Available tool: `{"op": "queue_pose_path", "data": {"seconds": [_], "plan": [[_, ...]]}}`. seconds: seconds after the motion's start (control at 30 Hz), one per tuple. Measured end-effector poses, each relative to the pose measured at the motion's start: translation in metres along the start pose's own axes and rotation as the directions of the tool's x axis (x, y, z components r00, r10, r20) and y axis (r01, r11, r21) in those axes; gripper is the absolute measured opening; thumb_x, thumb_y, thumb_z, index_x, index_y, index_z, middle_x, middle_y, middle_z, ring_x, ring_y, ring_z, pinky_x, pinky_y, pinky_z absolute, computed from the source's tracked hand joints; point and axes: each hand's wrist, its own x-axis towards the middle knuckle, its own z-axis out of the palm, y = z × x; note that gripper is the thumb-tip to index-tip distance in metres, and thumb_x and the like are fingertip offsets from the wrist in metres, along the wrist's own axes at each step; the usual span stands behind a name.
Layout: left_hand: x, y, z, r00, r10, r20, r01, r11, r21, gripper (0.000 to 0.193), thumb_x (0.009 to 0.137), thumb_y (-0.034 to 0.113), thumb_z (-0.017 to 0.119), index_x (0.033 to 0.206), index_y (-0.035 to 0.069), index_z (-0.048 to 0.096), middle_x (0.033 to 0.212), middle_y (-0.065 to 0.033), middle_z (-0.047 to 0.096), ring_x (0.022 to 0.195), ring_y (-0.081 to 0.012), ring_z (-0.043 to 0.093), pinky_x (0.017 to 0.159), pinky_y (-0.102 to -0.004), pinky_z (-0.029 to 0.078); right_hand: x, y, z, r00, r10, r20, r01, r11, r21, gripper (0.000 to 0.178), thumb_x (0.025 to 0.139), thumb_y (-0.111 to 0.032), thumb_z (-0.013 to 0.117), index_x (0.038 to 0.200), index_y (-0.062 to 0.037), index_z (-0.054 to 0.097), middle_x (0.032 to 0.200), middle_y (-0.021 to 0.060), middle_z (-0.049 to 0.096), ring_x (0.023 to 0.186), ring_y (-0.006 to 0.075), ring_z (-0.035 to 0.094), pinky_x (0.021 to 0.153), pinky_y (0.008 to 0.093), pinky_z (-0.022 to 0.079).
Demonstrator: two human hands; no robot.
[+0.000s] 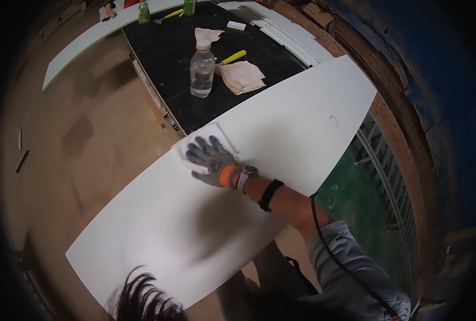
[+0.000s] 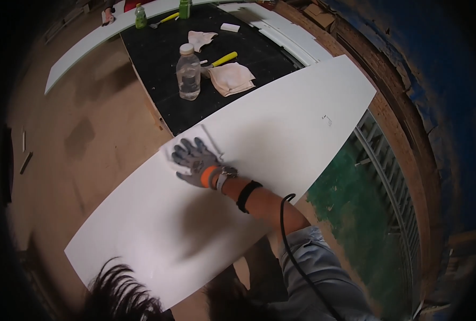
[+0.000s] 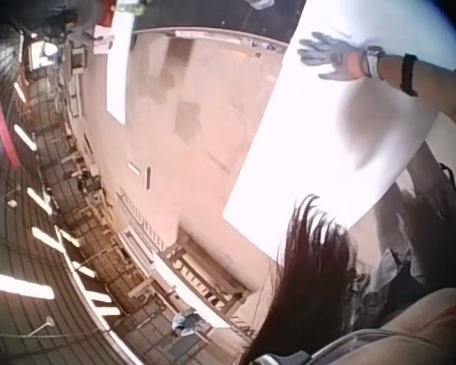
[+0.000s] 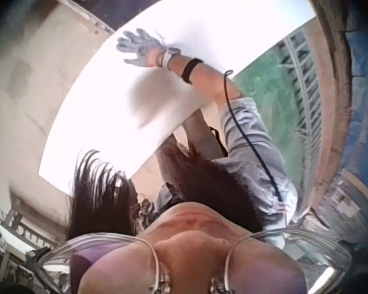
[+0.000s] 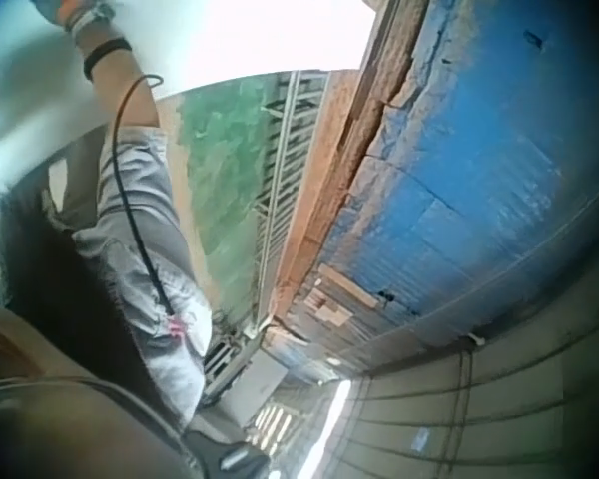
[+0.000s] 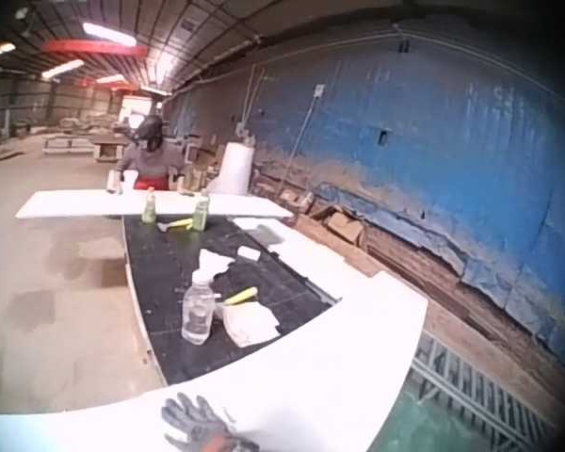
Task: Cleaning a large white furniture board with a rag and cleaning liquid in a workshop environment.
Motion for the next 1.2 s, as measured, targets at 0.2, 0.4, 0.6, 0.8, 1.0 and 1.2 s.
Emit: {"op": "queue_pose_path", "data": {"seconds": [0.2,0.4,0.6,0.8,1.0,1.2], "plan": [[0.026,0.036,0.08,0.993,-0.102,-0.064,0.12,0.885,0.45,0.048,0.095,0.035,0.049,0.127,-0.001,0.046,0.119,-0.0166,0.057,0.111,-0.0281,0.054,0.095,-0.0426,0.045,0.005,0.084,-0.027,0.986,0.159,0.055,-0.16,0.987,0.023,0.059,0.092,-0.047,0.035,0.142,-0.0162,0.033,0.151,0.004,0.025,0.142,0.0263,0.012,0.115,0.0461,0.006],[0.065,-0.001,0.22,0.955,-0.146,-0.257,0.287,0.675,0.68,0.043,0.095,0.03,0.051,0.122,-0.003,0.049,0.111,-0.0175,0.061,0.104,-0.0276,0.06,0.091,-0.0408,0.049,-0.037,0.271,-0.042,0.895,0.422,0.144,-0.408,0.905,-0.122,0.058,0.095,-0.045,0.028,0.147,-0.0197,0.023,0.154,0.0024,0.019,0.142,0.0236,0.012,0.115,0.045,0.008],[0.202,-0.054,0.428,0.855,0.349,0.385,-0.425,0.045,0.904,0.025,0.09,0.016,0.056,0.11,0.002,0.06,0.106,-0.0176,0.064,0.097,-0.0322,0.062,0.084,-0.0374,0.049,-0.062,0.412,-0.05,0.819,0.565,0.1,-0.553,0.824,-0.125,0.06,0.094,-0.046,0.029,0.147,-0.0186,0.023,0.154,0.0017,0.016,0.143,0.0246,0.011,0.115,0.0465,0.008],[0.404,-0.093,0.54,0.812,0.234,0.535,-0.279,-0.649,0.707,0.049,0.093,0.037,0.041,0.131,0.007,0.044,0.138,-0.0142,0.044,0.132,-0.0304,0.035,0.11,-0.0429,0.024,-0.083,0.505,-0.048,0.73,0.674,0.112,-0.675,0.737,-0.035,0.056,0.095,-0.044,0.033,0.145,-0.0194,0.03,0.153,0.0013,0.022,0.142,0.0255,0.014,0.115,0.0477,0.009],[0.455,-0.056,0.55,0.859,0.32,0.401,-0.274,-0.373,0.886,0.039,0.095,0.034,0.048,0.122,0.007,0.054,0.112,-0.0153,0.062,0.104,-0.0307,0.06,0.09,-0.0343,0.045,-0.065,0.408,-0.039,0.978,0.203,0.05,-0.205,0.978,0.041,0.057,0.093,-0.045,0.035,0.143,-0.0171,0.033,0.152,0.0036,0.024,0.142,0.0257,0.014,0.115,0.0458,0.006],[0.29,-0.037,0.484,0.98,0.068,0.188,-0.196,0.129,0.972,0.03,0.095,0.026,0.051,0.107,0.0,0.063,0.097,-0.0072,0.069,0.09,-0.0157,0.063,0.083,-0.0283,0.048,-0.056,0.459,-0.023,0.912,0.407,-0.045,-0.409,0.897,-0.165,0.061,0.093,-0.048,0.034,0.145,-0.0168,0.028,0.152,0.0042,0.024,0.142,0.025,0.013,0.115,0.0453,0.008]]}}
